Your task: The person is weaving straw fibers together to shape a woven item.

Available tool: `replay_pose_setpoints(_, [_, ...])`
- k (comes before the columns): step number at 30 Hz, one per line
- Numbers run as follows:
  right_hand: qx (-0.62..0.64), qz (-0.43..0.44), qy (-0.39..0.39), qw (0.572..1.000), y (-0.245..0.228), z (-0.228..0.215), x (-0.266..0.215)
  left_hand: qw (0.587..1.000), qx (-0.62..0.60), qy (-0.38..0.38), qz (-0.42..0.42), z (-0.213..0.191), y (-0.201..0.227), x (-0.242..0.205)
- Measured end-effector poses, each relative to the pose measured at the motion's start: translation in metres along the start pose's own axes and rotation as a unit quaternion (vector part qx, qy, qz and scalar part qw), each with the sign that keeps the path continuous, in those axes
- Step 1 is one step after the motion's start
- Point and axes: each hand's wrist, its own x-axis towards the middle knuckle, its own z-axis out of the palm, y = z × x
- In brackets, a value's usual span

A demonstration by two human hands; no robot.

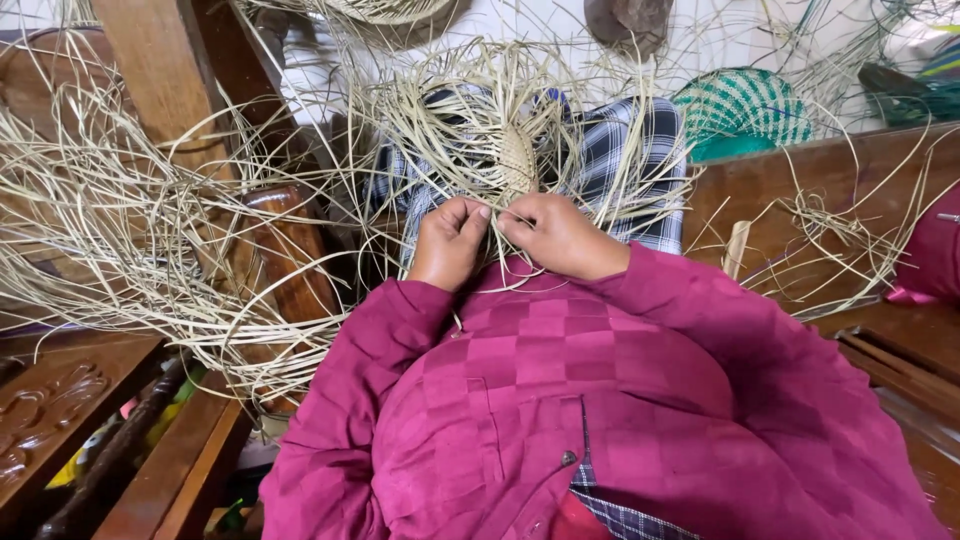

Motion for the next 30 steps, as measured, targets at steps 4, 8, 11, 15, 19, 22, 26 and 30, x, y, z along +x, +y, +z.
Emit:
replay_pose_setpoints(4, [0.161,0.197,0.048,0.966,-0.002,0.012,0.008,0.999,0.025,0.006,0.033,0.002,-0.001,-0.002])
replay_pose_setpoints(8, [0.302,0.279,0.087,0.907,0.001,0.015,0.009,0.998,0.051,0.016,0.039,0.002,-0.012,0.001])
replay_pose_setpoints(11, [0.289,0.258,0.055,0.92,-0.005,0.008,0.01,0.997,0.059,0.022,0.032,0.003,-0.014,0.001])
replay_pose_setpoints(15, [0.201,0.217,-0.054,0.954,-0.021,-0.016,0.005,0.997,0.051,0.038,0.043,0.0,-0.015,0.001])
replay_pose_setpoints(19, [0.225,0.216,-0.07,0.947,-0.042,-0.031,0.011,0.998,0.03,0.034,0.054,0.005,-0.009,-0.003])
replay_pose_setpoints(22, [0.175,0.173,-0.054,0.968,-0.033,-0.024,0.023,0.998,0.026,0.016,0.058,0.007,-0.026,0.001])
replay_pose_setpoints(26, [0.177,0.153,-0.102,0.967,-0.049,-0.033,0.043,0.999,0.022,0.013,0.029,0.003,-0.022,0.009])
replay_pose_setpoints(30, [0.188,0.006,-0.063,0.98,-0.109,-0.077,0.043,0.999,0.022,0.024,-0.009,0.005,-0.006,0.0])
